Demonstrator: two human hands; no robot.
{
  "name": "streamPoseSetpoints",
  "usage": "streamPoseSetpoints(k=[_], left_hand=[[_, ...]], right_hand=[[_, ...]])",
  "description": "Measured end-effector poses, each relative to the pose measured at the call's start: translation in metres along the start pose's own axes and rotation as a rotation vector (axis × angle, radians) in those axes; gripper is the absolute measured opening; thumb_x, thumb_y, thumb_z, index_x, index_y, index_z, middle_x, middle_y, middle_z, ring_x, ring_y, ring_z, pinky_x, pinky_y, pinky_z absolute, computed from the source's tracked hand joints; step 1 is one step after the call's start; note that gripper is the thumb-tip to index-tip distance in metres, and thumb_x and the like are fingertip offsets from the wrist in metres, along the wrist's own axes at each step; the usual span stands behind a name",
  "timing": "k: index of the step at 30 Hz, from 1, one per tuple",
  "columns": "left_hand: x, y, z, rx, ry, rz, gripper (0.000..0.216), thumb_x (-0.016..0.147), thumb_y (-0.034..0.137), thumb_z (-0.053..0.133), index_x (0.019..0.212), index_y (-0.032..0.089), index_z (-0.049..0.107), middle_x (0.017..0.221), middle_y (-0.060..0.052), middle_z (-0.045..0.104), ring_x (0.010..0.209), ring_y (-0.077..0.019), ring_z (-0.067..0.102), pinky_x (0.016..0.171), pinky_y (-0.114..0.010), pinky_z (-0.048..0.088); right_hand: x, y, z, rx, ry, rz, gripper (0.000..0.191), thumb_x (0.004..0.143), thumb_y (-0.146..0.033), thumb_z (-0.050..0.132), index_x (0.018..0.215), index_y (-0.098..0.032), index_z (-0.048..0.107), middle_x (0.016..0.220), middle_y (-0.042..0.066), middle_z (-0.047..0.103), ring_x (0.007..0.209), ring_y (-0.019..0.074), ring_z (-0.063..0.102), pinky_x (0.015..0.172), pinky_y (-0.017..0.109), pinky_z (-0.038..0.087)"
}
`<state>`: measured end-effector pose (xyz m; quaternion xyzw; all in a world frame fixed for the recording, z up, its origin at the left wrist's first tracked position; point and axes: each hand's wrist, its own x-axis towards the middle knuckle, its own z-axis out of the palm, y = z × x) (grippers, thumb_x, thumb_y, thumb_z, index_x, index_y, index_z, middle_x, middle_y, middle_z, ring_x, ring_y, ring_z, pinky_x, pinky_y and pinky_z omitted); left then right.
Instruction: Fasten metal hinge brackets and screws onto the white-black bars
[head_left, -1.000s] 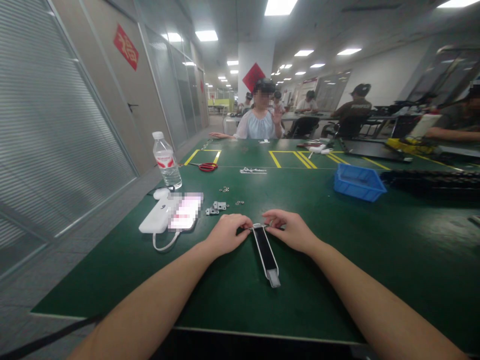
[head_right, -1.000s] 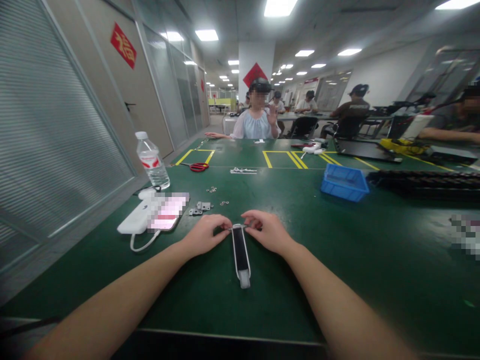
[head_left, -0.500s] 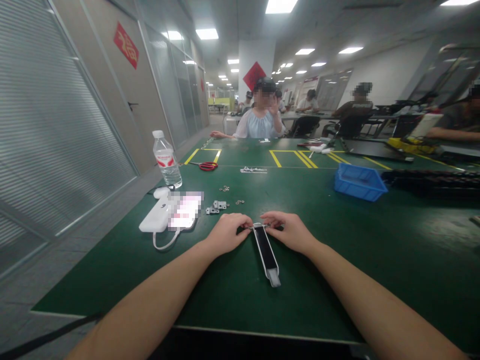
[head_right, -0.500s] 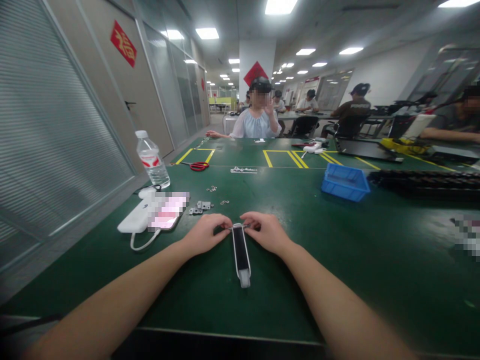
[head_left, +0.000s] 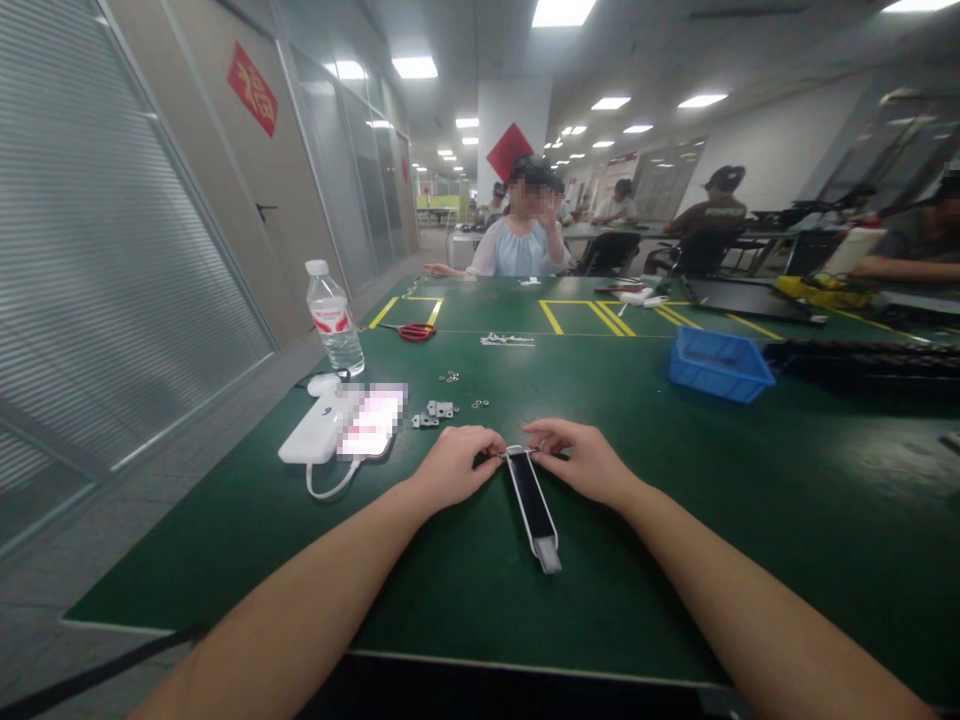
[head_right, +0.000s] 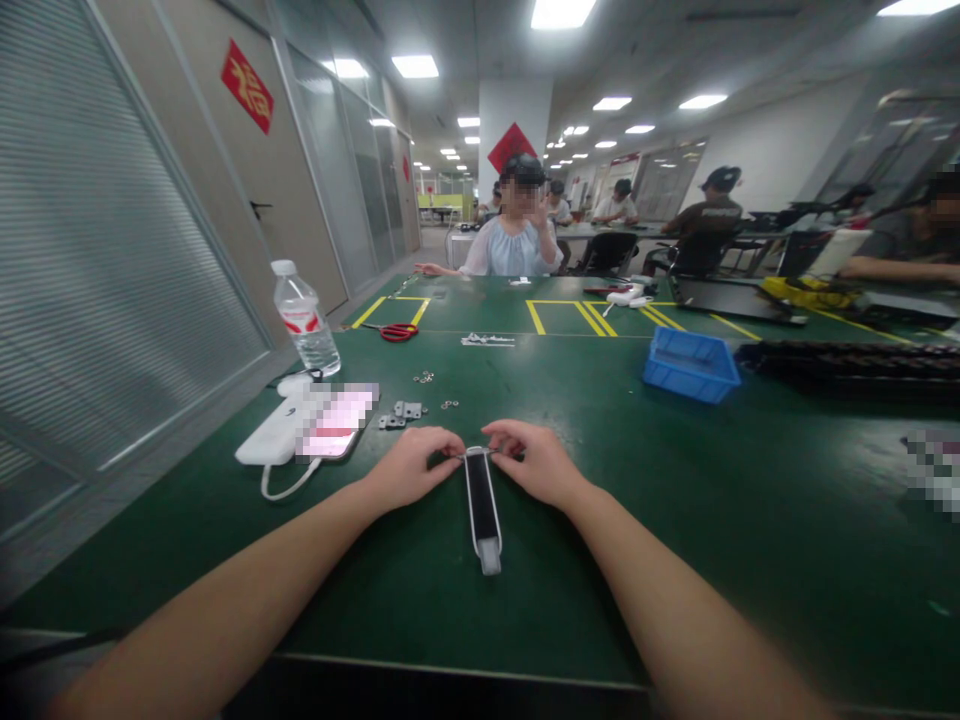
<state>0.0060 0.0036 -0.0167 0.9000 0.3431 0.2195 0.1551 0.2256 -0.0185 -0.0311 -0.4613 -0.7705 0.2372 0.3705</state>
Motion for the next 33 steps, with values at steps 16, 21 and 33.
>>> streamPoseSetpoints(k=[16,21,33], left_hand=[[0.0,0.003,-0.002,-0.019,0.0,-0.018,0.015,0.081,0.019,0.056,0.095,0.019,0.06,0.088,-0.001,0.065,0.087,-0.0168,0.06,0.08,-0.03,0.045],[-0.003,0.002,-0.004,-0.005,-0.004,-0.064,0.03,0.077,0.025,0.063,0.106,0.02,0.056,0.095,-0.002,0.065,0.095,-0.0207,0.06,0.09,-0.04,0.041],[-0.002,-0.013,0.004,-0.187,0.08,-0.205,0.075,0.089,0.053,0.04,0.145,0.012,0.014,0.144,-0.02,0.035,0.135,-0.0272,0.033,0.11,-0.045,0.027]], right_hand=[[0.001,-0.001,-0.003,-0.011,-0.071,0.053,0.031,0.074,-0.016,0.059,0.104,-0.017,0.061,0.087,0.004,0.066,0.066,0.0117,0.06,0.068,0.03,0.052],[0.001,0.001,-0.006,-0.142,-0.077,0.048,0.026,0.075,-0.015,0.058,0.1,-0.017,0.064,0.083,0.004,0.063,0.065,0.0124,0.055,0.063,0.028,0.048],[0.001,0.001,-0.009,-0.237,-0.15,0.016,0.015,0.076,-0.014,0.057,0.086,-0.016,0.067,0.084,0.004,0.058,0.065,0.0113,0.05,0.062,0.025,0.043]])
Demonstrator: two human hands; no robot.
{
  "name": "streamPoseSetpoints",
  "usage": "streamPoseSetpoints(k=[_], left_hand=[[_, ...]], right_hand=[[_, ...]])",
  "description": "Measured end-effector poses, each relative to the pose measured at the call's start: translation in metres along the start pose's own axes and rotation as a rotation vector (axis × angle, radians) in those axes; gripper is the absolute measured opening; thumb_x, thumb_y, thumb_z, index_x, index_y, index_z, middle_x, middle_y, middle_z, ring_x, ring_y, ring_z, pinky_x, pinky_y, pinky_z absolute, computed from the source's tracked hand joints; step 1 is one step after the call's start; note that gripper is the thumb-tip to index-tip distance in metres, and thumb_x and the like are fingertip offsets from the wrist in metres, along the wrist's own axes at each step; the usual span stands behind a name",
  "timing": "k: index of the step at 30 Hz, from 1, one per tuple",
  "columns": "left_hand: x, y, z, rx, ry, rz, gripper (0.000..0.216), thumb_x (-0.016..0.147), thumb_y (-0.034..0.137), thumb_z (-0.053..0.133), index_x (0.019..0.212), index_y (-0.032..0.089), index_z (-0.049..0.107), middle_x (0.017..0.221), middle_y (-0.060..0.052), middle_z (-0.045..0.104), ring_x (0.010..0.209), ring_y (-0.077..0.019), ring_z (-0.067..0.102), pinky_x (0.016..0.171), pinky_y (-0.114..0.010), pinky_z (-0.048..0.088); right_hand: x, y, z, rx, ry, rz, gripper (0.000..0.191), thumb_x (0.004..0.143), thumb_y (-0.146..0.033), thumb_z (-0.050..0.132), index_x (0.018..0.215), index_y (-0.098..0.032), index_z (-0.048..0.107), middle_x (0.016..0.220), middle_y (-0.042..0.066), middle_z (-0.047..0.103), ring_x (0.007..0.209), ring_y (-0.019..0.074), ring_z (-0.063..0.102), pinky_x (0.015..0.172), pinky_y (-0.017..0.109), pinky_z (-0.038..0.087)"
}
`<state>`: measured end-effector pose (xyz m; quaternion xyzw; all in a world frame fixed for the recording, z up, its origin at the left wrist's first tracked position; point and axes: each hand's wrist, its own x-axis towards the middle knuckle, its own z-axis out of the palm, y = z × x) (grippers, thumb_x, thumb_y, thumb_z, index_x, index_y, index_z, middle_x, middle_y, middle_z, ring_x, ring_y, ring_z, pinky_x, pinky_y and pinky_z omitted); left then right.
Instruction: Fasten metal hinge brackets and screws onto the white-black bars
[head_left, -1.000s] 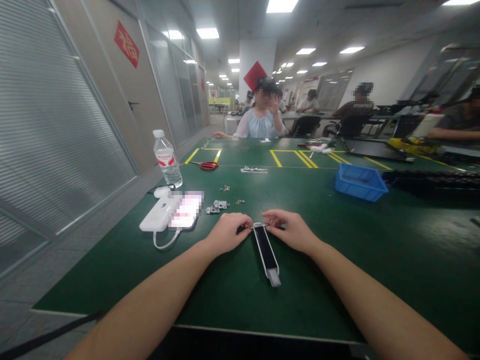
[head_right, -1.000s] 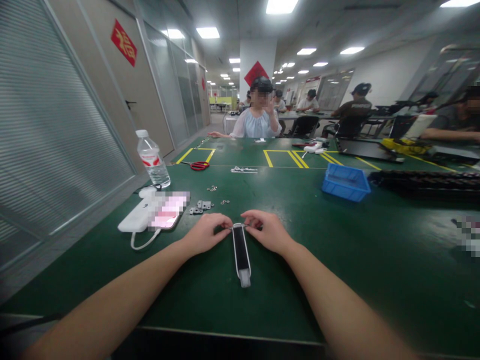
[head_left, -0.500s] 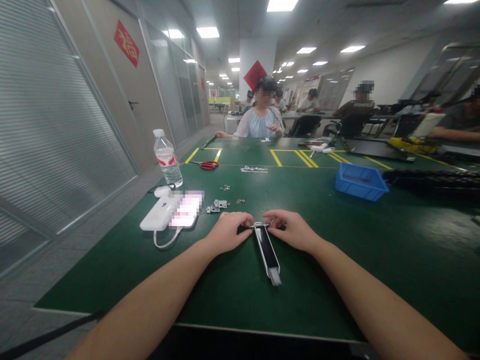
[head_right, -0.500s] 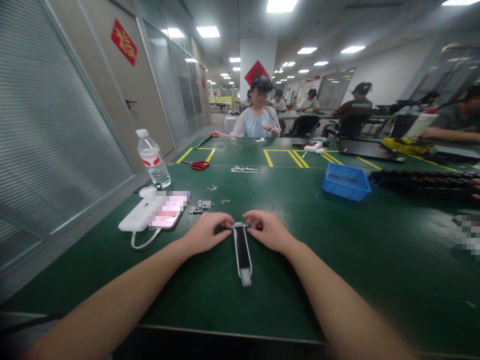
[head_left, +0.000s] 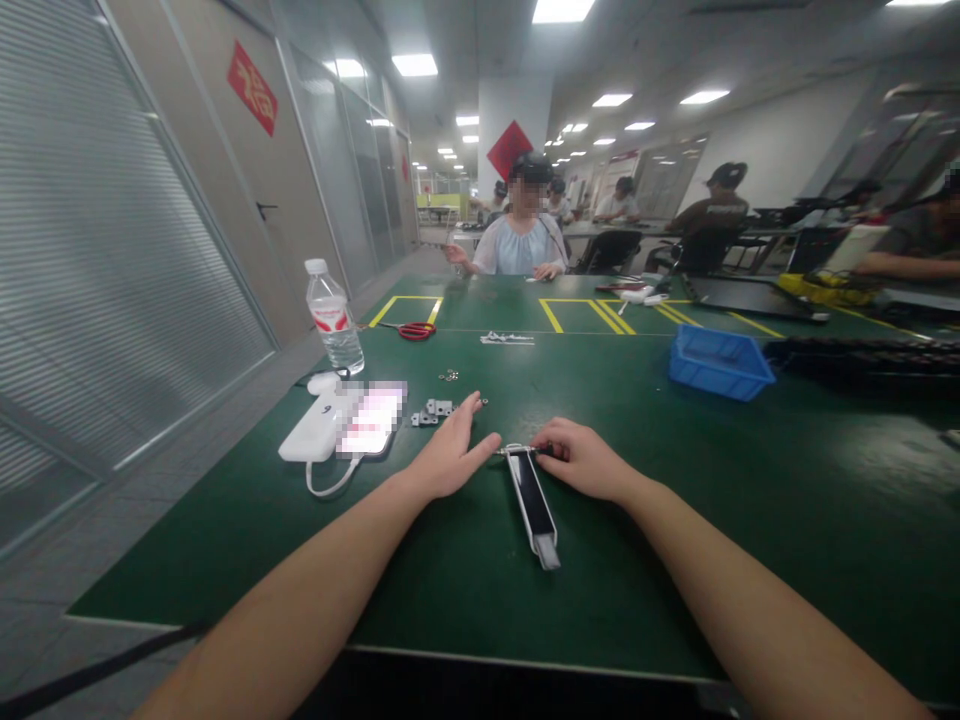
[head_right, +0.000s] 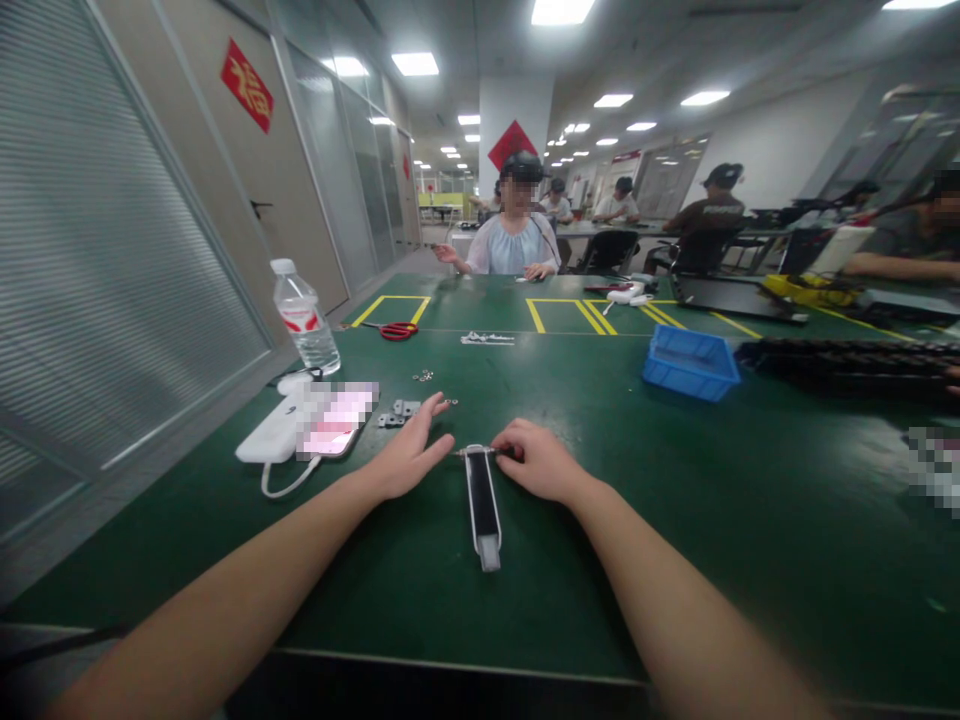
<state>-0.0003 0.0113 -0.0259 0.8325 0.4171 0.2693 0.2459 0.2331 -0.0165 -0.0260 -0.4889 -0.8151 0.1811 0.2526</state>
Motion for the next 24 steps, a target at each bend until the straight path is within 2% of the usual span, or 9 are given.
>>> streamPoseSetpoints(k=[3,7,11,15,20,24], left_hand=[[0.004,-0.004,0.003,0.01,0.005,-0.035,0.068,0.094,0.051,0.025,0.147,0.011,0.008,0.149,-0.019,0.027,0.139,-0.0236,0.025,0.113,-0.043,0.021],[0.008,-0.007,0.006,0.121,-0.029,-0.065,0.066,0.096,0.05,0.018,0.148,0.01,0.006,0.151,-0.018,0.024,0.14,-0.0218,0.024,0.113,-0.041,0.021],[0.011,-0.002,0.008,0.303,-0.047,-0.068,0.064,0.097,0.048,0.019,0.147,0.01,0.012,0.147,-0.018,0.033,0.136,-0.0244,0.031,0.108,-0.042,0.028],[0.014,0.003,0.007,0.391,-0.07,-0.083,0.062,0.096,0.047,0.019,0.147,0.011,0.016,0.147,-0.017,0.033,0.135,-0.0272,0.032,0.106,-0.046,0.028],[0.017,0.002,0.008,0.356,-0.02,-0.089,0.058,0.096,0.045,0.023,0.141,0.01,0.029,0.141,-0.016,0.041,0.13,-0.0277,0.037,0.106,-0.045,0.029],[0.015,0.0,0.003,0.257,0.062,-0.066,0.05,0.094,0.036,0.033,0.135,0.008,0.035,0.118,-0.015,0.058,0.111,-0.0235,0.052,0.098,-0.039,0.038]], right_hand=[[0.0,-0.002,-0.001,-0.006,0.009,0.002,0.016,0.075,-0.013,0.057,0.086,-0.017,0.067,0.083,0.004,0.058,0.065,0.0113,0.05,0.063,0.026,0.044],[0.0,-0.004,-0.001,-0.004,0.016,0.003,0.017,0.075,-0.012,0.056,0.086,-0.017,0.068,0.083,0.004,0.058,0.066,0.0121,0.05,0.064,0.027,0.044],[0.0,-0.002,0.001,-0.001,0.027,0.005,0.017,0.075,-0.013,0.057,0.087,-0.018,0.068,0.083,0.004,0.057,0.066,0.0121,0.051,0.064,0.027,0.044],[0.001,0.0,0.003,0.006,0.022,0.002,0.019,0.075,-0.012,0.057,0.089,-0.017,0.068,0.084,0.004,0.057,0.068,0.0124,0.051,0.065,0.026,0.044],[0.001,-0.002,0.002,-0.005,0.011,0.024,0.019,0.075,-0.011,0.056,0.09,-0.015,0.068,0.084,0.005,0.056,0.067,0.0121,0.05,0.065,0.026,0.043],[0.001,-0.003,0.001,-0.001,0.005,0.023,0.019,0.075,-0.011,0.057,0.089,-0.016,0.069,0.084,0.004,0.056,0.067,0.012,0.05,0.065,0.026,0.043]])
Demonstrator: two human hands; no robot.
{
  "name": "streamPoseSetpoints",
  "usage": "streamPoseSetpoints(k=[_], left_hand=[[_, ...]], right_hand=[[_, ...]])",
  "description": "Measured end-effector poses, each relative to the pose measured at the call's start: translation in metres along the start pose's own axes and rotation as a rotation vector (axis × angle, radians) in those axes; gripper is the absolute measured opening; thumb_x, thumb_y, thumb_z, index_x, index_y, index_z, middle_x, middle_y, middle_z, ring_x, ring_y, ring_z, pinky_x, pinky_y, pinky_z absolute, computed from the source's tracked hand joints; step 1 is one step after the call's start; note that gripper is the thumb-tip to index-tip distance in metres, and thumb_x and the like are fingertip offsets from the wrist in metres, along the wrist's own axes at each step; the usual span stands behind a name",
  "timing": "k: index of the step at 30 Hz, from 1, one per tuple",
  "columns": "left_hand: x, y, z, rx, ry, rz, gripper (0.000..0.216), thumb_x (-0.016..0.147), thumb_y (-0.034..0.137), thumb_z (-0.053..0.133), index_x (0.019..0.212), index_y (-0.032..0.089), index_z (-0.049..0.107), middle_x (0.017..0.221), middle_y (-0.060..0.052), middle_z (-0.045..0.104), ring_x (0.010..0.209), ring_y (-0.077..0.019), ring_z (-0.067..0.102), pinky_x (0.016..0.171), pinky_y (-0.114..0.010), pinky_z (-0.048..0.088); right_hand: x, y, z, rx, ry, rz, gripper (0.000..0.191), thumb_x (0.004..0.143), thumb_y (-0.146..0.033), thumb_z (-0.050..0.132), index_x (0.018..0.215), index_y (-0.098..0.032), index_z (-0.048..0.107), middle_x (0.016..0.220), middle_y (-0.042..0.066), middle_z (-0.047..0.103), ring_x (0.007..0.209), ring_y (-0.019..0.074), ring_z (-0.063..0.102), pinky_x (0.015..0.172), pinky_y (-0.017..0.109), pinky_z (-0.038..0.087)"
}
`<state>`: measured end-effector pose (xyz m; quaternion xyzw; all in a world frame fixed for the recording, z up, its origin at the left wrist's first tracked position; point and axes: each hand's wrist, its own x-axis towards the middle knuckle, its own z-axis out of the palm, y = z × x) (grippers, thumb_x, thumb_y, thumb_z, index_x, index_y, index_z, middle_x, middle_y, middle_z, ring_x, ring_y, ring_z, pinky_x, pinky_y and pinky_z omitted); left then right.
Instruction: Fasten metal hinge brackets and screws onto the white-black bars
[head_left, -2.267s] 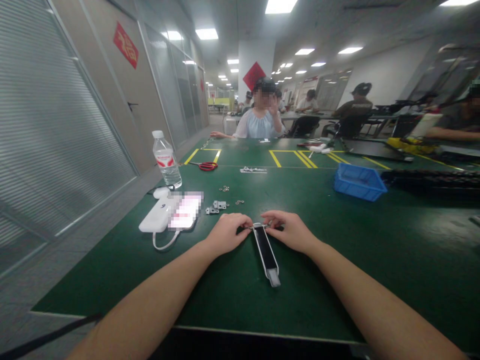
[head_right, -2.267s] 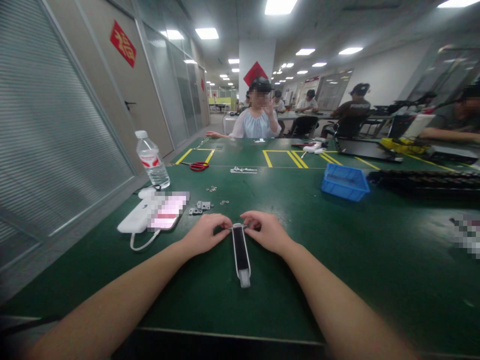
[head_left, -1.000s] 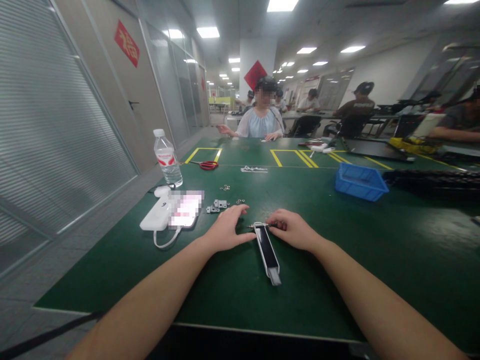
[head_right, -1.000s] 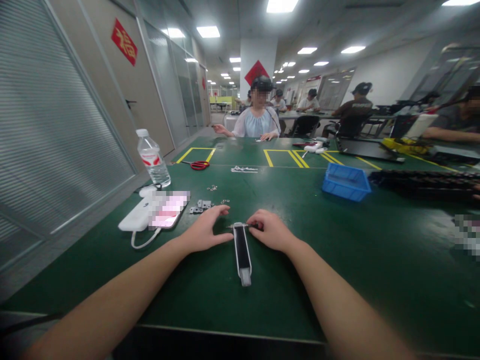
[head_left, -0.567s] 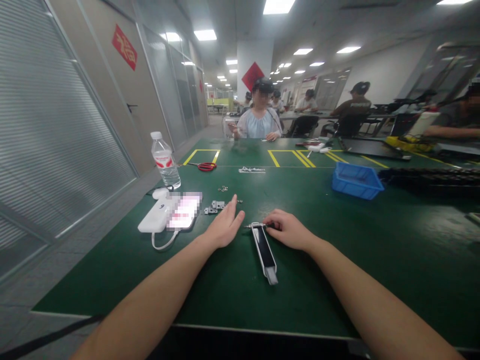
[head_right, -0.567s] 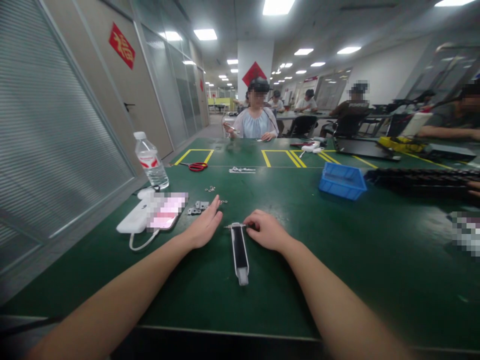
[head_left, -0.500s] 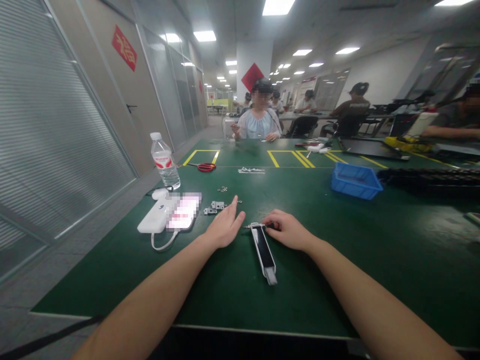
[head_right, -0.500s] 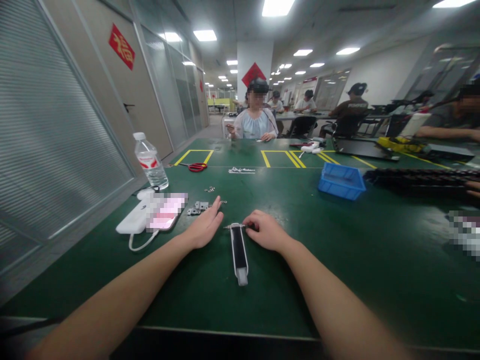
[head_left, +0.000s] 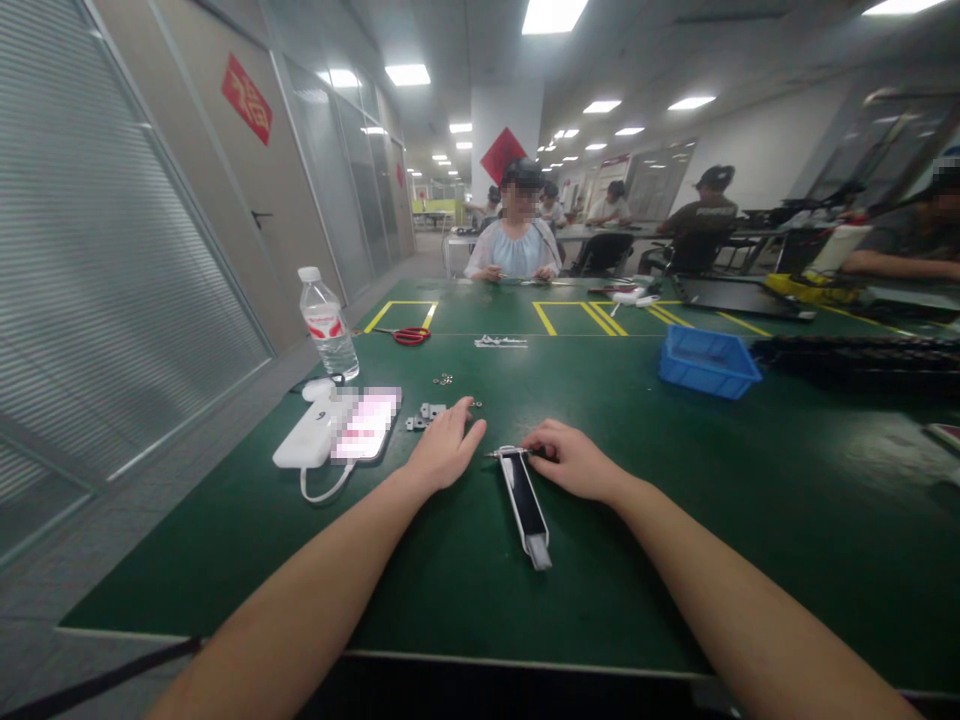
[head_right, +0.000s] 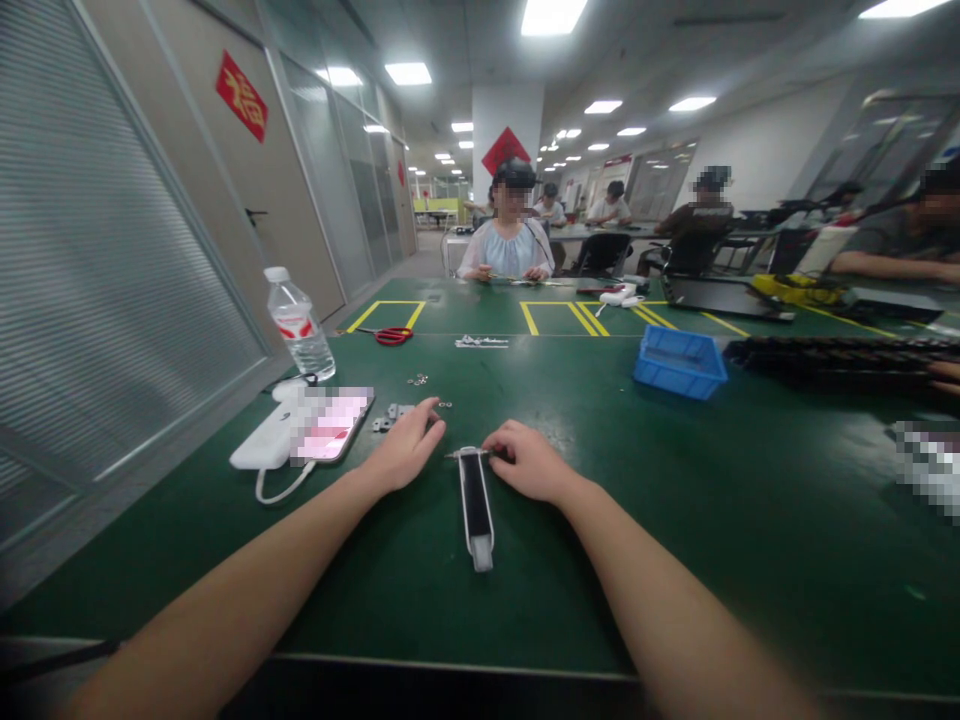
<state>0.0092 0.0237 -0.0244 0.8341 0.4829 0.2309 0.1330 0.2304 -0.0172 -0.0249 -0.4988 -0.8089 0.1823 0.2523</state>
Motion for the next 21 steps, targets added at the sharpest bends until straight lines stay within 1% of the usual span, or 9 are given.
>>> streamPoseSetpoints(k=[2,4,5,7,10,14,21], left_hand=[[-0.003,0.0,-0.006,0.002,-0.004,0.024,0.049,0.088,0.024,0.043,0.134,0.01,0.034,0.107,-0.011,0.062,0.101,-0.0215,0.057,0.092,-0.036,0.042],[-0.007,0.001,-0.013,0.048,-0.041,0.039,0.052,0.082,0.012,0.045,0.134,0.014,0.036,0.102,-0.008,0.064,0.093,-0.0204,0.059,0.087,-0.036,0.044],[-0.01,0.001,-0.017,0.074,-0.064,0.05,0.052,0.08,0.01,0.046,0.131,0.016,0.039,0.099,-0.007,0.064,0.093,-0.0205,0.059,0.087,-0.036,0.043],[-0.013,0.004,-0.024,0.126,-0.099,0.077,0.045,0.079,0.007,0.047,0.123,0.018,0.047,0.095,-0.004,0.066,0.093,-0.0207,0.06,0.088,-0.038,0.041],[-0.017,0.008,-0.032,0.191,-0.132,0.122,0.046,0.079,0.005,0.044,0.121,0.021,0.049,0.093,-0.002,0.067,0.092,-0.0197,0.06,0.089,-0.039,0.039],[-0.018,0.012,-0.037,0.24,-0.175,0.152,0.042,0.078,0.005,0.044,0.116,0.02,0.054,0.091,-0.002,0.068,0.091,-0.0195,0.061,0.088,-0.037,0.038],[-0.016,0.009,-0.039,0.25,-0.228,0.191,0.04,0.081,0.006,0.047,0.117,0.022,0.053,0.095,-0.002,0.068,0.095,-0.0202,0.06,0.089,-0.036,0.035]], right_hand=[[0.0,0.0,-0.001,0.006,0.001,-0.005,0.02,0.075,-0.011,0.056,0.089,-0.017,0.069,0.084,0.004,0.056,0.067,0.0117,0.05,0.065,0.026,0.044],[-0.001,-0.001,-0.002,0.011,-0.003,-0.01,0.019,0.076,-0.012,0.056,0.09,-0.017,0.069,0.085,0.004,0.057,0.067,0.0117,0.05,0.065,0.026,0.044],[-0.001,-0.001,-0.002,0.013,-0.01,-0.011,0.018,0.077,-0.013,0.056,0.09,-0.017,0.069,0.085,0.004,0.057,0.067,0.0118,0.05,0.064,0.026,0.044],[-0.002,-0.001,-0.004,0.016,-0.021,-0.011,0.017,0.078,-0.014,0.056,0.089,-0.016,0.069,0.086,0.005,0.058,0.066,0.0118,0.05,0.063,0.027,0.044],[-0.002,0.0,-0.006,0.022,-0.022,-0.02,0.016,0.079,-0.017,0.056,0.089,-0.017,0.069,0.084,0.005,0.059,0.064,0.0116,0.05,0.062,0.027,0.044],[-0.001,0.002,-0.006,0.009,-0.022,-0.025,0.017,0.08,-0.02,0.056,0.089,-0.018,0.069,0.082,0.005,0.059,0.064,0.012,0.051,0.061,0.027,0.044],[-0.002,0.003,-0.005,0.015,-0.031,-0.027,0.016,0.08,-0.019,0.056,0.089,-0.017,0.069,0.085,0.005,0.059,0.064,0.0116,0.051,0.061,0.027,0.044]])
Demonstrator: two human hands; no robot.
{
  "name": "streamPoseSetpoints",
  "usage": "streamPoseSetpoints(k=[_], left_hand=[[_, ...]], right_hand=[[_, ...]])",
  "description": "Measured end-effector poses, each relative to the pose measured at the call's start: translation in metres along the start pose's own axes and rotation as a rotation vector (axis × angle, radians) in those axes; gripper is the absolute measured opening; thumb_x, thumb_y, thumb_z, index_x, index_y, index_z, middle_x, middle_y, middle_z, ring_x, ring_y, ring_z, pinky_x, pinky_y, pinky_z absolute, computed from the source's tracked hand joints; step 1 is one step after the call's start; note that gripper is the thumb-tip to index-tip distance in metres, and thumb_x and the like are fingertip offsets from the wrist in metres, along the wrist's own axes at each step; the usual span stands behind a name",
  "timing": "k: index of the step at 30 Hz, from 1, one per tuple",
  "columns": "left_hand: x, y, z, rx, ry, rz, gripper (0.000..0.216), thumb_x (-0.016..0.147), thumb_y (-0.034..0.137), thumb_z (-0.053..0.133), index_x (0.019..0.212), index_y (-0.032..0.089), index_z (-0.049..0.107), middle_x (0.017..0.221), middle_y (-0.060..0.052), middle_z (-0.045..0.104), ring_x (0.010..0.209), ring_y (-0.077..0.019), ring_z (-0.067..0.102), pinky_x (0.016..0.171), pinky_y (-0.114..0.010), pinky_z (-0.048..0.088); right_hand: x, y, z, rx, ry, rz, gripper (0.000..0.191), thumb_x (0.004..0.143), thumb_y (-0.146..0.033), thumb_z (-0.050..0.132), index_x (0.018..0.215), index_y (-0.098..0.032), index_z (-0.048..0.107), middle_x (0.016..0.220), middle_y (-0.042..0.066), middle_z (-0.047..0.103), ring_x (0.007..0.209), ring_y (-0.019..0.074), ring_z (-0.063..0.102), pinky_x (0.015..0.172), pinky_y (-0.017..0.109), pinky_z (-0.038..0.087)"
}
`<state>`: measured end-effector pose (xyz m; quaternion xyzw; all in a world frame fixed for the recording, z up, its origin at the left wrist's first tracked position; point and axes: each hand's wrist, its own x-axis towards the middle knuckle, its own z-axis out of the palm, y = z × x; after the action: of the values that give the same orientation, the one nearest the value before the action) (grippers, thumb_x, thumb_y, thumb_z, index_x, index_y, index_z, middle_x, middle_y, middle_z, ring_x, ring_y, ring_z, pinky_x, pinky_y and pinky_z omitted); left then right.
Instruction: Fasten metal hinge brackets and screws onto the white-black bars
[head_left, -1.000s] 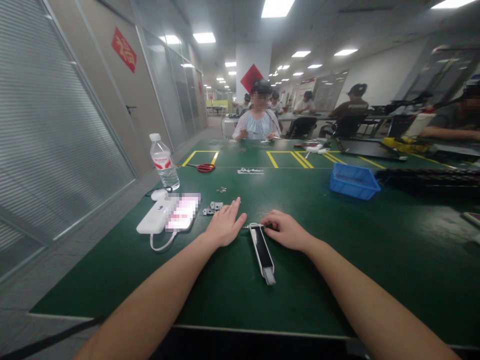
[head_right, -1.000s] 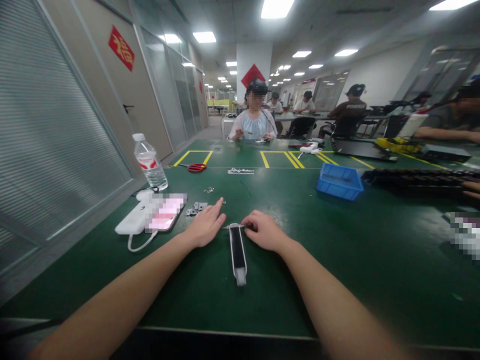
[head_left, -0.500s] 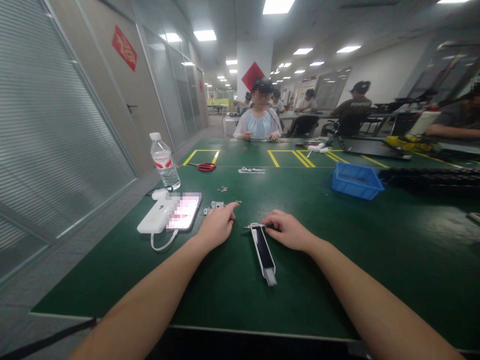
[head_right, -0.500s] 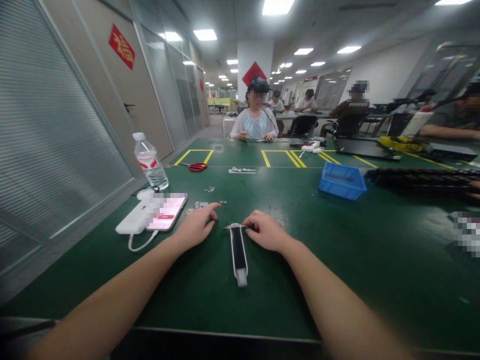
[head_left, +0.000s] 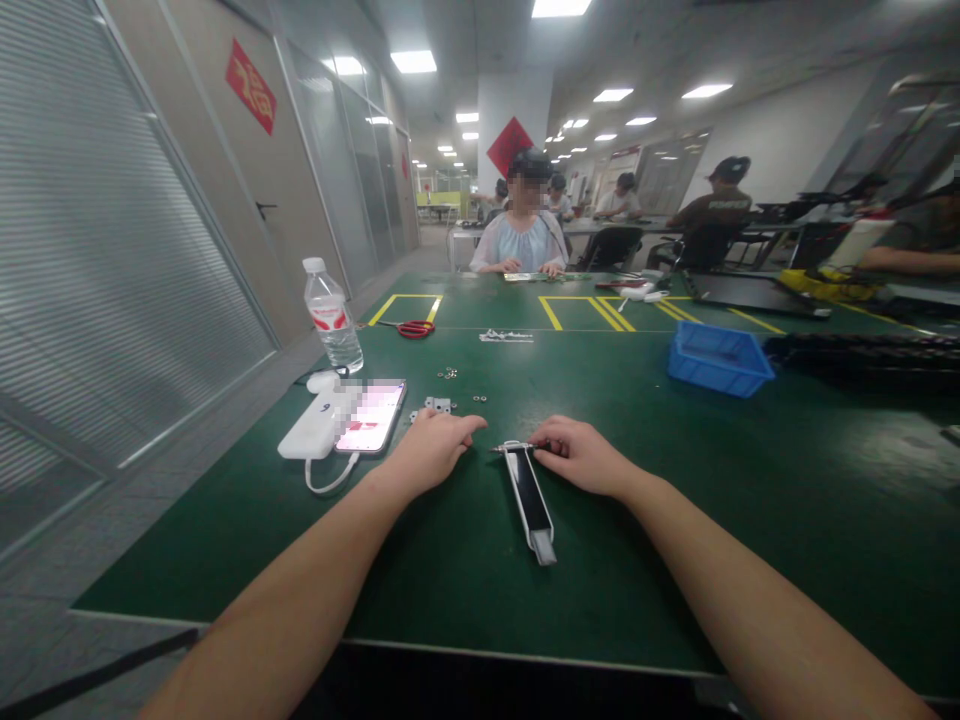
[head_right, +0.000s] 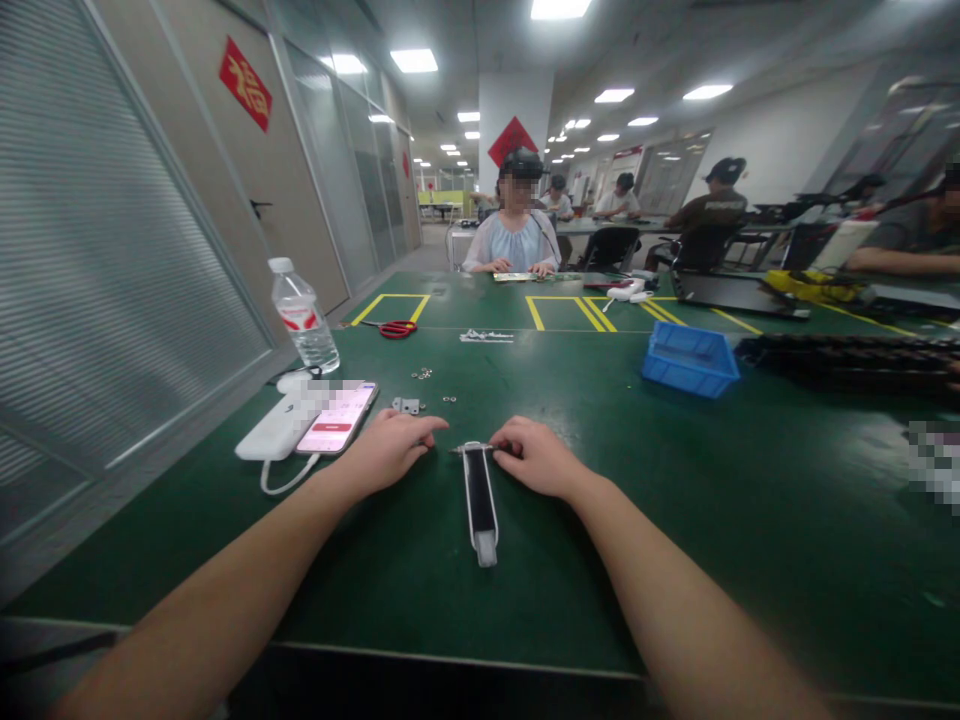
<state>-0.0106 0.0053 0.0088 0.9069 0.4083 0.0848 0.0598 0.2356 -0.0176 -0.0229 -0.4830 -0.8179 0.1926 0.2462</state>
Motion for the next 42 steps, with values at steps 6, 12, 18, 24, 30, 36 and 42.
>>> streamPoseSetpoints(k=[6,12,18,24,30,36,42], left_hand=[[0.002,-0.001,0.002,0.066,0.006,0.037,0.028,0.084,0.011,0.046,0.107,0.021,0.06,0.1,-0.005,0.067,0.095,-0.0205,0.06,0.089,-0.037,0.036],[0.001,0.001,0.003,0.132,0.012,0.063,0.028,0.086,0.011,0.045,0.108,0.021,0.058,0.103,-0.006,0.067,0.099,-0.0218,0.059,0.089,-0.037,0.036],[0.0,0.004,0.001,0.147,0.012,0.074,0.03,0.09,0.011,0.037,0.11,0.019,0.057,0.1,-0.007,0.067,0.096,-0.0232,0.06,0.086,-0.038,0.037],[0.0,0.006,0.007,0.057,0.031,0.056,0.029,0.088,0.009,0.038,0.109,0.019,0.056,0.103,-0.007,0.064,0.098,-0.0214,0.059,0.084,-0.035,0.04],[0.003,0.007,0.019,-0.237,0.136,0.048,0.023,0.091,0.014,0.038,0.106,0.016,0.054,0.096,-0.006,0.062,0.09,-0.0181,0.058,0.079,-0.03,0.045],[0.005,0.012,0.025,-0.383,0.18,-0.003,0.021,0.088,0.012,0.041,0.103,0.016,0.054,0.087,-0.004,0.062,0.083,-0.017,0.059,0.078,-0.03,0.046],[0.005,0.015,0.024,-0.426,0.197,-0.007,0.019,0.088,0.012,0.041,0.1,0.017,0.054,0.085,-0.003,0.062,0.081,-0.0165,0.058,0.078,-0.03,0.045]], right_hand=[[0.0,-0.001,0.0,0.012,0.01,-0.019,0.015,0.08,-0.018,0.056,0.087,-0.017,0.069,0.086,0.005,0.059,0.062,0.0109,0.05,0.06,0.026,0.044],[0.0,-0.001,-0.001,0.002,0.011,-0.01,0.016,0.081,-0.019,0.055,0.088,-0.017,0.068,0.086,0.006,0.06,0.065,0.0122,0.051,0.061,0.027,0.045],[0.0,-0.001,-0.001,0.006,0.007,-0.015,0.016,0.082,-0.02,0.054,0.088,-0.017,0.069,0.086,0.006,0.06,0.066,0.0123,0.051,0.063,0.028,0.045],[0.0,0.0,0.0,0.001,0.007,-0.02,0.016,0.082,-0.021,0.054,0.088,-0.017,0.069,0.087,0.006,0.06,0.065,0.0121,0.051,0.063,0.028,0.045],[0.0,-0.003,-0.001,0.006,0.015,-0.019,0.017,0.084,-0.024,0.054,0.087,-0.017,0.069,0.085,0.006,0.06,0.068,0.0132,0.052,0.064,0.027,0.044],[0.0,0.0,0.001,0.011,0.033,-0.035,0.018,0.086,-0.025,0.054,0.086,-0.017,0.07,0.085,0.006,0.061,0.069,0.0135,0.054,0.066,0.028,0.044],[0.001,0.003,0.002,-0.001,0.035,-0.047,0.018,0.086,-0.025,0.053,0.085,-0.018,0.07,0.086,0.006,0.062,0.07,0.0136,0.054,0.066,0.028,0.045]])
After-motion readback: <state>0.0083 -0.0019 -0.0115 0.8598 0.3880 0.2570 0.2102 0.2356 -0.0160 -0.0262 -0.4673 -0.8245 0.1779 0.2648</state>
